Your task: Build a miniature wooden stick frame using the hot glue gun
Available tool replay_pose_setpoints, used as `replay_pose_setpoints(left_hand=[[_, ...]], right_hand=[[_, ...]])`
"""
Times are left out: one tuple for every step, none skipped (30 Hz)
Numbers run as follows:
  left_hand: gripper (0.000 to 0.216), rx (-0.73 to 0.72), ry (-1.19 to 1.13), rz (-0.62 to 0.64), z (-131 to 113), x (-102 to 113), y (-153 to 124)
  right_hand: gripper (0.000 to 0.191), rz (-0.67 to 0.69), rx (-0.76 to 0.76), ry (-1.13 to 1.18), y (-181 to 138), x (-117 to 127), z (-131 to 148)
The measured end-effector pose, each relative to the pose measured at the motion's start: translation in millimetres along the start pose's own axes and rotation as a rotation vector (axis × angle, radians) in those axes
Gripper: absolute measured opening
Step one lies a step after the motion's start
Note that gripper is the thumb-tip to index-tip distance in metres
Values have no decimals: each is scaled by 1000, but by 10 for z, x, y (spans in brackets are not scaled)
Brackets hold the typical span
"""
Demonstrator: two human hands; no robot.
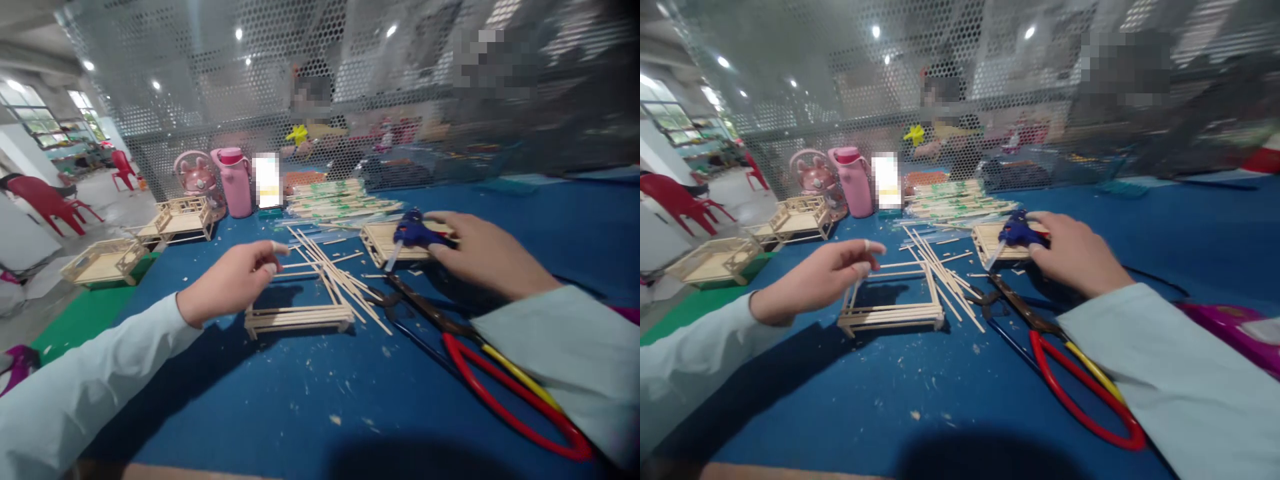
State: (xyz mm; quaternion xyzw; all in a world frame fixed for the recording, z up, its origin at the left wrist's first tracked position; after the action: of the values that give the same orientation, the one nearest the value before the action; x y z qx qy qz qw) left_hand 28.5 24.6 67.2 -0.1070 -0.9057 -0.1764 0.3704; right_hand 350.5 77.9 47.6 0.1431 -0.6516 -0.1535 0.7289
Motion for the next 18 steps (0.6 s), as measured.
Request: replay_pose_setpoints(left_hand=[[37, 22, -59, -107, 89, 45, -13], [36, 50, -114, -217, 192, 80, -33], [34, 91, -160, -325, 306, 99, -58], [32, 139, -191, -414, 422, 98, -87], [31, 187, -210, -473, 532, 78, -117], [30, 237, -230, -488, 629, 38, -144], [31, 283, -252, -474, 709, -12, -167], [33, 304, -276, -448, 765, -64, -184], [35, 309, -302, -410, 798, -113, -196], [36, 296, -325, -373, 811, -154, -202], [38, 271, -341, -341, 808, -185, -204], [38, 246, -352, -315, 797, -206, -202], [38, 227, -358, -293, 782, -221, -198], [38, 216, -362, -276, 768, -230, -193], [37, 210, -366, -263, 757, -237, -187], [36, 207, -372, -254, 748, -243, -182], [34, 208, -379, -249, 743, -248, -177], [33, 209, -388, -248, 740, -253, -174]], right_hand=[[57, -42, -44, 0, -4, 35, 9], [58, -98, -83, -2, -17, 79, 31], [59, -164, -105, -4, -42, 132, 75], [58, -239, -107, -4, -84, 190, 146], [56, -316, -83, 3, -146, 249, 246], [53, -373, -20, 22, -228, 299, 378], [50, -418, 70, 53, -329, 336, 538], [47, -425, 210, 108, -446, 353, 724], [43, -414, 376, 182, -574, 352, 922], [41, -387, 555, 262, -708, 334, 1121], [40, -318, 719, 322, -836, 294, 1307], [40, -234, 831, 327, -944, 239, 1466], [40, -205, 899, 330, -1027, 186, 1591], [40, -171, 931, 325, -1082, 131, 1683], [40, -153, 945, 317, -1111, 82, 1746], [39, -144, 946, 314, -1119, 42, 1782], [38, -134, 942, 315, -1112, 11, 1799], [37, -128, 939, 322, -1096, -9, 1802]])
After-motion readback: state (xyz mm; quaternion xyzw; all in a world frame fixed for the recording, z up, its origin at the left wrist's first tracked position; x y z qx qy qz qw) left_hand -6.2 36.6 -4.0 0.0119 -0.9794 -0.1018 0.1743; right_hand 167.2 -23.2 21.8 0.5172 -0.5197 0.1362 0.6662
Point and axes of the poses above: each hand's wrist, its own y-axis towards the middle knuckle, its own x-axis out of the back of the hand, z = x × y, the point moved 2 cm from there along y, towards the middle knuckle, and after that the axes turned 7 degrees about -z, right-handed, at the moved point
